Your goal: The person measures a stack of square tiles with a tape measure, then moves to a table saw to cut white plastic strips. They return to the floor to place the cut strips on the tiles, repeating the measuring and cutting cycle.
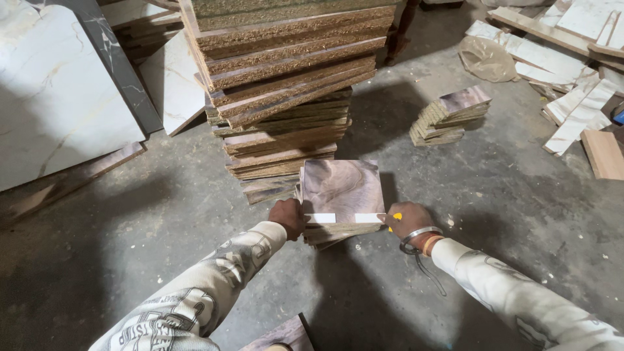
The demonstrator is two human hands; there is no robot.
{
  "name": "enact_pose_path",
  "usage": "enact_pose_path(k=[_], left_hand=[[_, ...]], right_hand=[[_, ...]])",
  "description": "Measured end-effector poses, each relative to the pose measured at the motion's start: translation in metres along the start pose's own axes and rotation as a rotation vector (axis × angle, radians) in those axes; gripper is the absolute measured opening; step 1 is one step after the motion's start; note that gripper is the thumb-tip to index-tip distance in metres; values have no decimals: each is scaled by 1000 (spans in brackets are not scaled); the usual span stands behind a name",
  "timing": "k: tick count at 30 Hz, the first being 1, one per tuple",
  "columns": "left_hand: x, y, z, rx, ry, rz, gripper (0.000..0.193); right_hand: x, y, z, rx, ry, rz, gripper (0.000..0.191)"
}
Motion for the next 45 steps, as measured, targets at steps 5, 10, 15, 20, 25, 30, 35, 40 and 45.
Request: enact_pose_path(k=[5, 10, 15, 20, 25, 30, 35, 40, 45], left_hand=[[-5, 6, -6, -23, 13, 61, 26], [-8, 11, -10, -23, 65, 46, 31], [-9, 15, -15, -8, 26, 92, 33], [-16, 14, -16, -81, 66, 111, 33], [-20, 12, -21, 97, -195, -33, 44], [0, 13, -32, 480, -208, -105, 54], [14, 19, -32, 582, -222, -163, 59], [14, 22, -30, 563, -221, -104, 62], [15, 21, -28, 566, -267, -102, 68]], right_hand=[[-10, 5, 8, -15, -27, -32, 39], [-17, 7, 14, -40, 19, -18, 42], [-19, 9, 15, -33, -39, -24, 41], [-26, 7, 13, -57, -17, -73, 42], [-35, 7, 9, -111, 19, -128, 35], [-29, 8, 23, -294, 174, -175, 41], [-6, 5, 33, -306, 382, -57, 46], [4, 2, 31, -251, 355, -3, 39], [7, 1, 31, -233, 336, -10, 34]])
Point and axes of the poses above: each hand's wrist, its own y-axis away from the middle knuckle, its own x-axis out of the palm, z = x × y, the point moved 4 cm from there along -y, towards the middle knuckle, and after that the axes turned 8 degrees about y, right-handed, at the moved point
